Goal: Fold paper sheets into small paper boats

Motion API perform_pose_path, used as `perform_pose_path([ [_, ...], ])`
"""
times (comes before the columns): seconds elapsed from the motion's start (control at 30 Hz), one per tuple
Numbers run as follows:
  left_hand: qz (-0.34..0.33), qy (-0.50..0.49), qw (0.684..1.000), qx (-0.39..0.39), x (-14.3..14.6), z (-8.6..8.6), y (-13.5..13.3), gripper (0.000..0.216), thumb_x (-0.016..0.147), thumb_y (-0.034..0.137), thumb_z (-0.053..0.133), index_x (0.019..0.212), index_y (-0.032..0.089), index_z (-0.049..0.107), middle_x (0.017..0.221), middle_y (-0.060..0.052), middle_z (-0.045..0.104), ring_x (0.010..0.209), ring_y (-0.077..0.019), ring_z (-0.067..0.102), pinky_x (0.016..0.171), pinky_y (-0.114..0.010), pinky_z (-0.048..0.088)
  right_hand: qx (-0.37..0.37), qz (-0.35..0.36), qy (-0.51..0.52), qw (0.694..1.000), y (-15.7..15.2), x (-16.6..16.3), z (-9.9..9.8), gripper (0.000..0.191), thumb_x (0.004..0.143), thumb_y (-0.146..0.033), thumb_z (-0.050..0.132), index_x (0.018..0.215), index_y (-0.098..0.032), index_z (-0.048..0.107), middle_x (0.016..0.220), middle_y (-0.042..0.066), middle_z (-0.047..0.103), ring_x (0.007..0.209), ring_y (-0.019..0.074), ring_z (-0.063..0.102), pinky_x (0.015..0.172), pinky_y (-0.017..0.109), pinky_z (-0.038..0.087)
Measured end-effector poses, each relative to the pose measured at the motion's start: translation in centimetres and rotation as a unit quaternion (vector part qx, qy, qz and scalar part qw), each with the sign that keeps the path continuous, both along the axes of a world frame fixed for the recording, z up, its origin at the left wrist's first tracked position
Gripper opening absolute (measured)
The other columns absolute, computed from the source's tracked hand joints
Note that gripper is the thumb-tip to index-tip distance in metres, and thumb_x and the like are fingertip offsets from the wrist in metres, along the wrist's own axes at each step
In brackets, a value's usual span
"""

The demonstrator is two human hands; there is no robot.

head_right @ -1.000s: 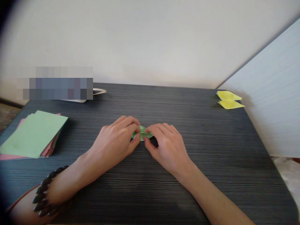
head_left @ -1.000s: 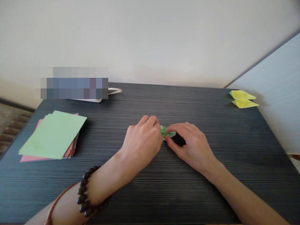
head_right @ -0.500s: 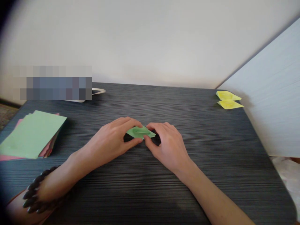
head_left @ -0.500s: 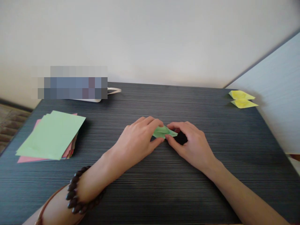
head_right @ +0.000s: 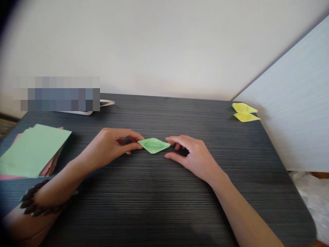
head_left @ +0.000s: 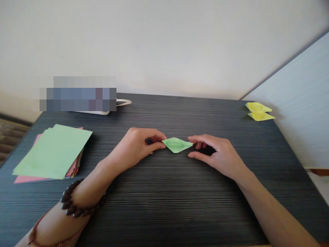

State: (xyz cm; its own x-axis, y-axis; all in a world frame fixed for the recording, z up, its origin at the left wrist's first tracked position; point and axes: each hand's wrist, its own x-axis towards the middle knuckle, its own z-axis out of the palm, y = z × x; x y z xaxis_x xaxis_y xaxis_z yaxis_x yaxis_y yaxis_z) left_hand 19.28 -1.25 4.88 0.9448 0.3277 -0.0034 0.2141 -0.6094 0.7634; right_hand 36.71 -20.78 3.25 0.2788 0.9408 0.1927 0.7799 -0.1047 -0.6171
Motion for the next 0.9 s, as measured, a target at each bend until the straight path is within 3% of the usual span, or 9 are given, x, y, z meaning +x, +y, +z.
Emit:
perform_pose_path([
  [0.23,-0.018,-0.024,0.999,0.011,-0.1,-0.3,0.1,0.018,0.083,0.033,0.060,0.092,0.022,0.071,0.085,0.002,0.072,0.059,-0.0091,0.062,0.054,-0.016,0.048,0.071,-0.005,-0.013,0.997,0.3,-0.4,-0.1,0.012,0.084,-0.023,0.062,0.091,-0.024,0.070,0.086,0.000,0.074,0.070,0.0131,0.067,0.064,0.025,0.054],
  [0.73,-0.012,-0.028,0.999,0.015,0.0,-0.5,0.0,0.016,0.082,0.029,0.061,0.092,0.022,0.071,0.079,0.002,0.073,0.056,-0.0091,0.062,0.052,-0.016,0.048,0.103,0.016,-0.084,0.991,0.6,-1.2,-0.1,0.018,0.086,-0.019,0.056,0.097,-0.025,0.070,0.094,0.001,0.073,0.080,0.0159,0.067,0.075,0.032,0.054],
  [0.9,-0.009,-0.037,0.999,0.017,0.1,-0.3,-0.2,0.015,0.083,0.028,0.061,0.091,0.021,0.071,0.082,0.002,0.073,0.058,-0.0095,0.063,0.055,-0.017,0.050,0.087,-0.014,-0.040,0.995,0.6,-1.5,0.4,0.017,0.084,-0.017,0.056,0.092,-0.021,0.070,0.092,0.002,0.073,0.082,0.0157,0.067,0.078,0.031,0.053],
])
